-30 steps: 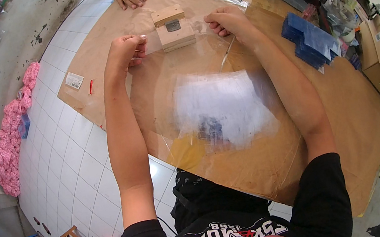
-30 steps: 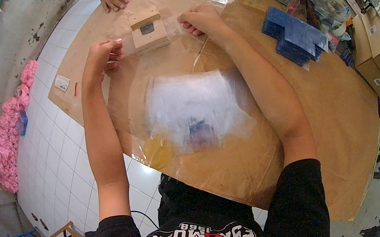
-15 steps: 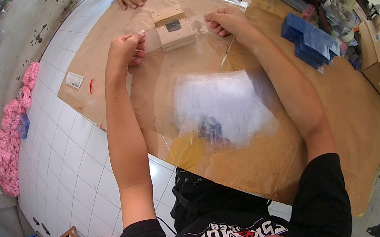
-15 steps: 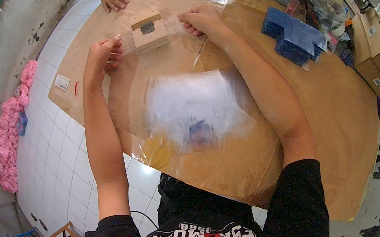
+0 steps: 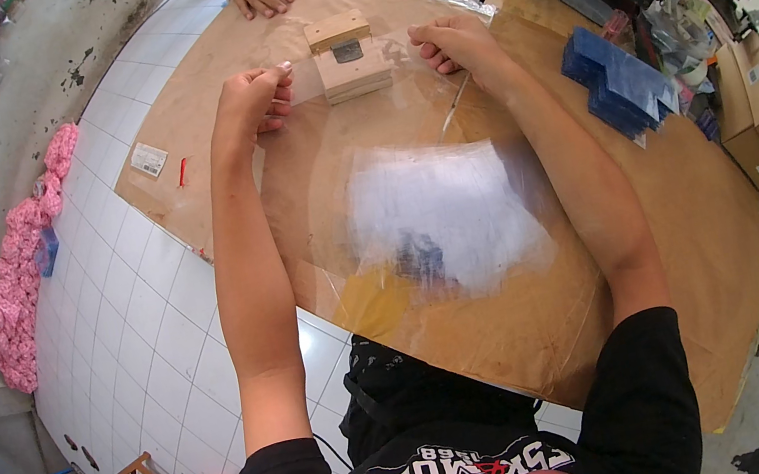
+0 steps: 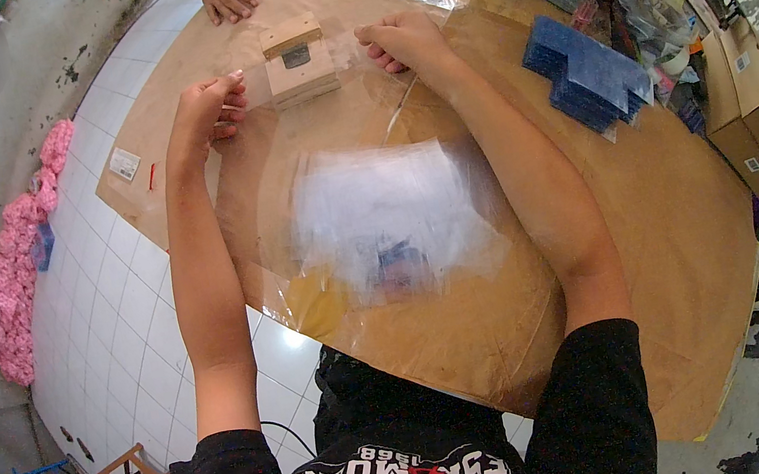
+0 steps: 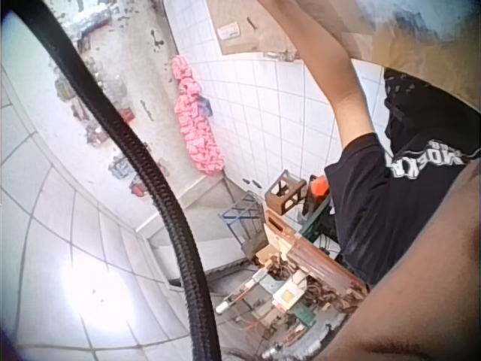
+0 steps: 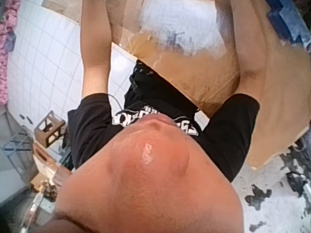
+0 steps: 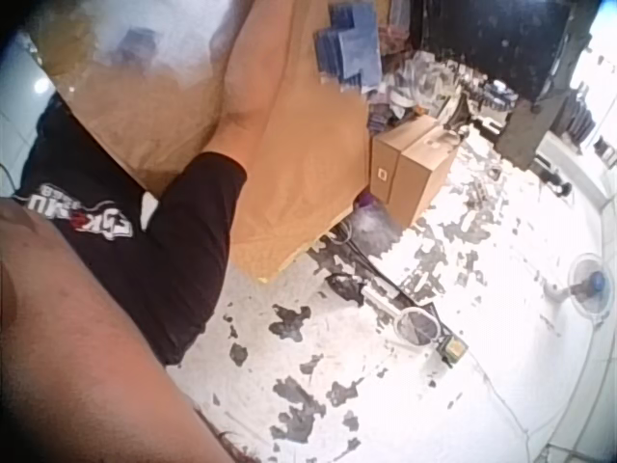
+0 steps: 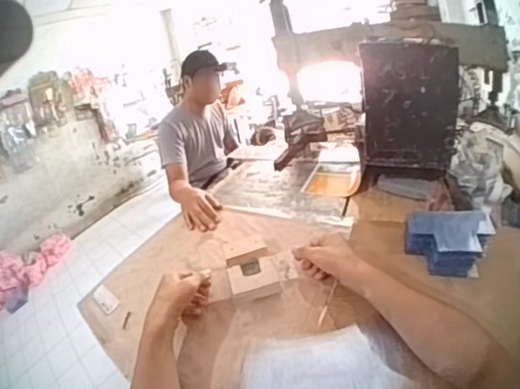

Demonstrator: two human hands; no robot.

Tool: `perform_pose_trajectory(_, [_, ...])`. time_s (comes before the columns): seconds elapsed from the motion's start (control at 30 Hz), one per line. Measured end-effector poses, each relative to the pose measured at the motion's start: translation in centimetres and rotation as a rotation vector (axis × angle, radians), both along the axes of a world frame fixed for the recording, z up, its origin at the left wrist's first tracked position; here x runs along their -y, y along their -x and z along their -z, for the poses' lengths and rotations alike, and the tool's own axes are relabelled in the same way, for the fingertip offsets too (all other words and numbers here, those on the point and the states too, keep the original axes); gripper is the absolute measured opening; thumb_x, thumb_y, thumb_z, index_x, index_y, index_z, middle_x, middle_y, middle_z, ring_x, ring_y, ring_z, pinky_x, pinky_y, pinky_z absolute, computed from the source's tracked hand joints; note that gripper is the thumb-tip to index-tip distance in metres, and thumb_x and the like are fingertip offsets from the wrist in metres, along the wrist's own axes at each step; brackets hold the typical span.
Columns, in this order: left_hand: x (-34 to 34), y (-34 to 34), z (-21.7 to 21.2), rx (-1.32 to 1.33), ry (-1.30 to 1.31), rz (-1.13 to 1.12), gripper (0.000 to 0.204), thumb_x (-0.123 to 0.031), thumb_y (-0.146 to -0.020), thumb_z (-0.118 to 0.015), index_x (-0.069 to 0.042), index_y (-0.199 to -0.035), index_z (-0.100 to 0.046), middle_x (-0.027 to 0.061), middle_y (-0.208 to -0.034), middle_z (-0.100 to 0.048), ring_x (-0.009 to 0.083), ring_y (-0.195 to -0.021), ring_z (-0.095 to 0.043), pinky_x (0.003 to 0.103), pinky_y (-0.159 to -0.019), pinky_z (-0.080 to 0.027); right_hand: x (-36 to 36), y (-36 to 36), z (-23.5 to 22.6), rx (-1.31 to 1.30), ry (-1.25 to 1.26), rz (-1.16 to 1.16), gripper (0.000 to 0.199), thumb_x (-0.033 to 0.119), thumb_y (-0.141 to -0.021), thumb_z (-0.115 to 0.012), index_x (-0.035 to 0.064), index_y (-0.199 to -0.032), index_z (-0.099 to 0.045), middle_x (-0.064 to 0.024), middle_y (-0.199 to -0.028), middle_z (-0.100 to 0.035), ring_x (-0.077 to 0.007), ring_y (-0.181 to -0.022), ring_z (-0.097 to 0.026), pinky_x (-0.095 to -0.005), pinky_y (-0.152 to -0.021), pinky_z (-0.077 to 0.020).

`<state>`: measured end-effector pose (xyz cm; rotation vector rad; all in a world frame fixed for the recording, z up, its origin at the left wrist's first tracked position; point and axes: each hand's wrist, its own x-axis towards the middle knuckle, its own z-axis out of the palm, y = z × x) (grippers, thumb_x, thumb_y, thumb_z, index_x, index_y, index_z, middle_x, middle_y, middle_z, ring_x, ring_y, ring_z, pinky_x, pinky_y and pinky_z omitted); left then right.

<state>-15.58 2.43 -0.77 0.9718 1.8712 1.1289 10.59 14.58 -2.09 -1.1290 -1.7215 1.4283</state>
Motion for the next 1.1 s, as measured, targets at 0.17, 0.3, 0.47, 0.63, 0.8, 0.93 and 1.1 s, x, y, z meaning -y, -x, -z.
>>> perform_pose_trajectory(0.17, [0.04,-0.06,0.0,-0.004,-0.006,0.008,0.037,-0.042,-0.082,-0.066,-0.006,-0.085,-0.064,0.0024,-0.075,-0.061,0.0111,-0.062,-0.055,0.025,-0.053,-0.044,-0.09,-0.05,0.23,0.007,-0.017,0.003,0.029,0.032,-0.084,-0.067,0.0035,-0.084,-0.066,-0.0007,-0.073,-0.058,-0.0066,-0.06,-0.052,-0.0197,-0.054,-0.0422])
perform_pose_trajectory(0.3, [0.01,-0.06,0.01,-0.017,-0.005,0.013,0.036,-0.042,-0.083,-0.065,-0.006,-0.085,-0.064,0.0025,-0.075,-0.061,0.011,-0.062,-0.056,0.025,-0.053,-0.044,-0.22,0.0,0.52,0.031,-0.033,0.011,0.027,0.032,-0.084,-0.067,0.0043,-0.082,-0.066,-0.0005,-0.073,-0.059,-0.0065,-0.061,-0.052,-0.0201,-0.054,-0.0425])
perform_pose_trajectory(0.47, [-0.14,0.16,0.2,-0.03,0.002,0.015,0.035,-0.041,-0.083,-0.066,-0.006,-0.085,-0.064,0.0016,-0.074,-0.061,0.0108,-0.06,-0.055,0.025,-0.052,-0.044,0.02,0.08,0.54,0.031,-0.043,0.003,0.026,0.031,-0.085,-0.067,0.0048,-0.081,-0.066,-0.0001,-0.073,-0.058,-0.0064,-0.061,-0.052,-0.0202,-0.054,-0.0424])
perform_pose_trajectory(0.63, [-0.29,0.15,0.45,-0.027,-0.016,0.026,0.033,-0.039,-0.083,-0.066,-0.006,-0.084,-0.065,0.0008,-0.073,-0.061,0.0102,-0.06,-0.055,0.025,-0.051,-0.043,-0.21,-0.08,0.43,-0.008,-0.028,0.019,0.025,0.025,-0.083,-0.067,0.0006,-0.079,-0.065,-0.0034,-0.071,-0.061,-0.0089,-0.058,-0.054,-0.0223,-0.051,-0.0455])
perform_pose_trajectory(0.8, [-0.08,-0.15,0.15,-0.042,-0.015,0.01,0.031,-0.037,-0.084,-0.065,-0.006,-0.083,-0.064,0.0011,-0.073,-0.061,0.01,-0.06,-0.054,0.025,-0.05,-0.043,0.04,-0.05,0.23,-0.012,-0.018,0.014,0.025,0.026,-0.083,-0.067,0.0013,-0.08,-0.065,-0.0029,-0.072,-0.06,-0.0084,-0.058,-0.054,-0.0218,-0.051,-0.0451])
perform_pose_trajectory(0.93, [-0.09,-0.1,0.23,-0.041,-0.019,0.01,0.029,-0.035,-0.085,-0.064,-0.006,-0.081,-0.063,0.0014,-0.072,-0.06,0.0102,-0.06,-0.054,0.025,-0.05,-0.042,0.07,-0.01,0.25,-0.019,-0.015,0.017,0.024,0.026,-0.084,-0.067,0.0021,-0.08,-0.065,-0.0025,-0.071,-0.06,-0.008,-0.058,-0.054,-0.0213,-0.051,-0.045])
perform_pose_trajectory(1.1, [-0.03,-0.12,0.21,-0.037,-0.025,0.004,0.03,-0.035,-0.086,-0.064,-0.006,-0.079,-0.063,0.0016,-0.071,-0.06,0.0105,-0.06,-0.054,0.025,-0.05,-0.042,0.04,-0.04,0.36,-0.021,-0.016,0.016,0.023,0.025,-0.084,-0.067,0.0023,-0.081,-0.065,-0.0025,-0.072,-0.06,-0.0078,-0.059,-0.054,-0.0212,-0.052,-0.0452])
